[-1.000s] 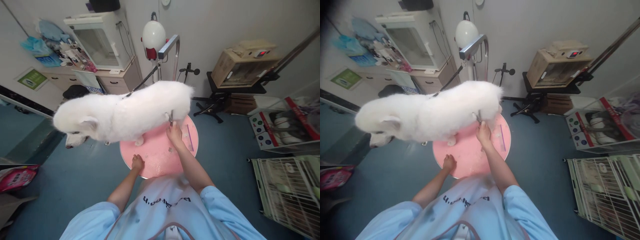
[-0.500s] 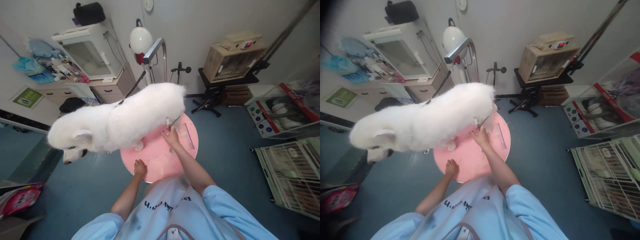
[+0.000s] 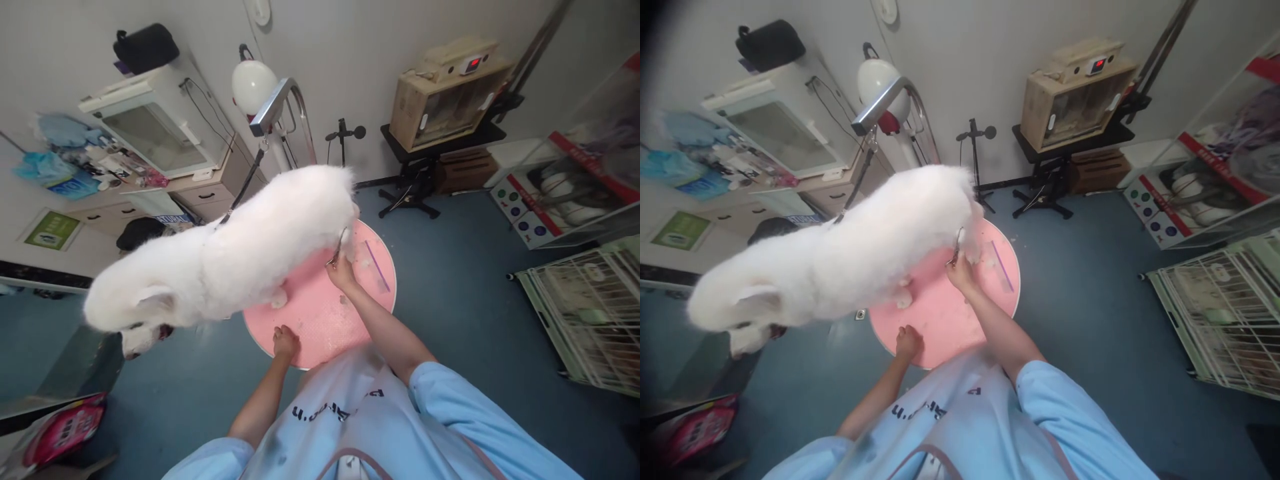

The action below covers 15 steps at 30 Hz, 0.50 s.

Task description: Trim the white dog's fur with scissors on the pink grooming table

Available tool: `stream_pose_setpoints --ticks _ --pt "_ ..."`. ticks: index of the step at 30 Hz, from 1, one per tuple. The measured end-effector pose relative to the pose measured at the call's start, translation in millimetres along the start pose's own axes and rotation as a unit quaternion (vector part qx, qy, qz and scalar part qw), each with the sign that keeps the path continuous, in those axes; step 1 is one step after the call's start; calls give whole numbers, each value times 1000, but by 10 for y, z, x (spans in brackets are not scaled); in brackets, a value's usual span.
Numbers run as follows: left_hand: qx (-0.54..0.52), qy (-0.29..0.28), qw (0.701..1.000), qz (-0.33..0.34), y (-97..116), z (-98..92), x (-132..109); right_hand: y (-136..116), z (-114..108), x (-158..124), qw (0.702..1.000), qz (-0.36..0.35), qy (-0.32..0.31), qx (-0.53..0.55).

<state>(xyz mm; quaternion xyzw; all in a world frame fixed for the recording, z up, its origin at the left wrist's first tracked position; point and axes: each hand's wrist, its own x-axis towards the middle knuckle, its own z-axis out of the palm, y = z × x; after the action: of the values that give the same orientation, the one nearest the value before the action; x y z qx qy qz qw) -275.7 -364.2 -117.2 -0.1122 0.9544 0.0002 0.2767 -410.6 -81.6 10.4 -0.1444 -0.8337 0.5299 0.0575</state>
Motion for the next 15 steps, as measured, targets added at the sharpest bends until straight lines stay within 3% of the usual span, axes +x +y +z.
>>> stream_pose_setpoints --ticks 4,10,15 --pt "4 -2 1000 -8 2 22 17 81 121 5 999 -24 32 35" --pt "5 -11 1000 -14 -4 42 42 101 539 -76 995 -66 40 66" --pt "1 -12 1000 -13 -5 57 54 97 697 -50 996 -58 9 65"
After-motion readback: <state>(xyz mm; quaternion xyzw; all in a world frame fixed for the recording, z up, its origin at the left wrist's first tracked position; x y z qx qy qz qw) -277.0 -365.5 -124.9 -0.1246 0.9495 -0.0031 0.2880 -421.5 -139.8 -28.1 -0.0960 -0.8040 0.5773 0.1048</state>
